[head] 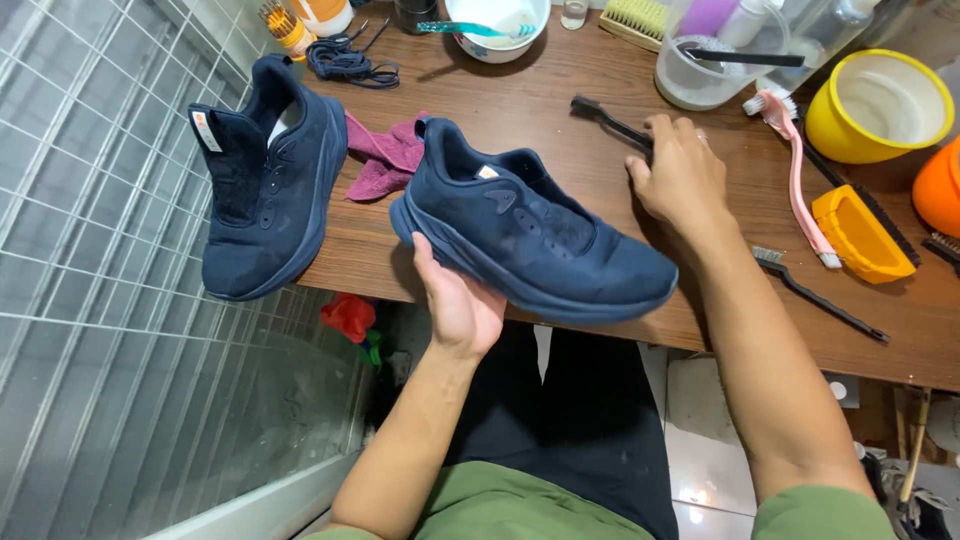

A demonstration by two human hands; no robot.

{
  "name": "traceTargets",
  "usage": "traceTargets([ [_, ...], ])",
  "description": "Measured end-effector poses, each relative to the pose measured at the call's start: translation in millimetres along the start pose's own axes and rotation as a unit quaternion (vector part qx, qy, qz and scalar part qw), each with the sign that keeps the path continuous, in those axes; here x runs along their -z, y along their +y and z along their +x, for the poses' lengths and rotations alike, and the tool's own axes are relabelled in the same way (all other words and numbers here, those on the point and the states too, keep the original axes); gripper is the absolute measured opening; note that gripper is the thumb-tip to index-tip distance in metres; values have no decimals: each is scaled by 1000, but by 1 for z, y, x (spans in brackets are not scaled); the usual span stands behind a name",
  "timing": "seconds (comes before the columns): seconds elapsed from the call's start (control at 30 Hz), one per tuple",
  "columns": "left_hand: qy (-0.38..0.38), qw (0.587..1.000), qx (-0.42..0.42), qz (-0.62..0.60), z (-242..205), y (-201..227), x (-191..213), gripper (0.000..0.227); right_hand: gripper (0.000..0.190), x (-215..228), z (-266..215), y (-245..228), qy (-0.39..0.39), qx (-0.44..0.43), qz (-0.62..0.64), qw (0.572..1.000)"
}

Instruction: The person scrubs a dark blue sneaker with a small brush, wiping the upper and sole with a pink cloth. They then dip the brush into a yellow container and continue scrubbing the shoe's upper surface.

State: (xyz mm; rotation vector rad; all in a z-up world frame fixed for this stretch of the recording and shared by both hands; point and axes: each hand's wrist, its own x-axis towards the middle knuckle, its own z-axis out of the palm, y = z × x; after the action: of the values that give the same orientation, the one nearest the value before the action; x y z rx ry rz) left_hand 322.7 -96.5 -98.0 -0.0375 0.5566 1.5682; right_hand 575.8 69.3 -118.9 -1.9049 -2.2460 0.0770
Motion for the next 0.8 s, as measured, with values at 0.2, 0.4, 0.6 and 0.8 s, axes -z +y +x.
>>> traceTargets([
  [0.2,-20,995,-51,83,4,-14,6,83,49,59,-112,30,128,60,81,987],
  [0.4,-54,993,-59,91,13,-23,25,91,43,21,-213,120,164,-111,-70,978],
  [0.6,-83,994,-35,67,26,-26,42,92,18,25,-171,82,106,-110,-35,988],
  [0.8,-60,997,-32,34,27,-23,40,82,20,34,-77,-13,-39,-14,-34,999],
])
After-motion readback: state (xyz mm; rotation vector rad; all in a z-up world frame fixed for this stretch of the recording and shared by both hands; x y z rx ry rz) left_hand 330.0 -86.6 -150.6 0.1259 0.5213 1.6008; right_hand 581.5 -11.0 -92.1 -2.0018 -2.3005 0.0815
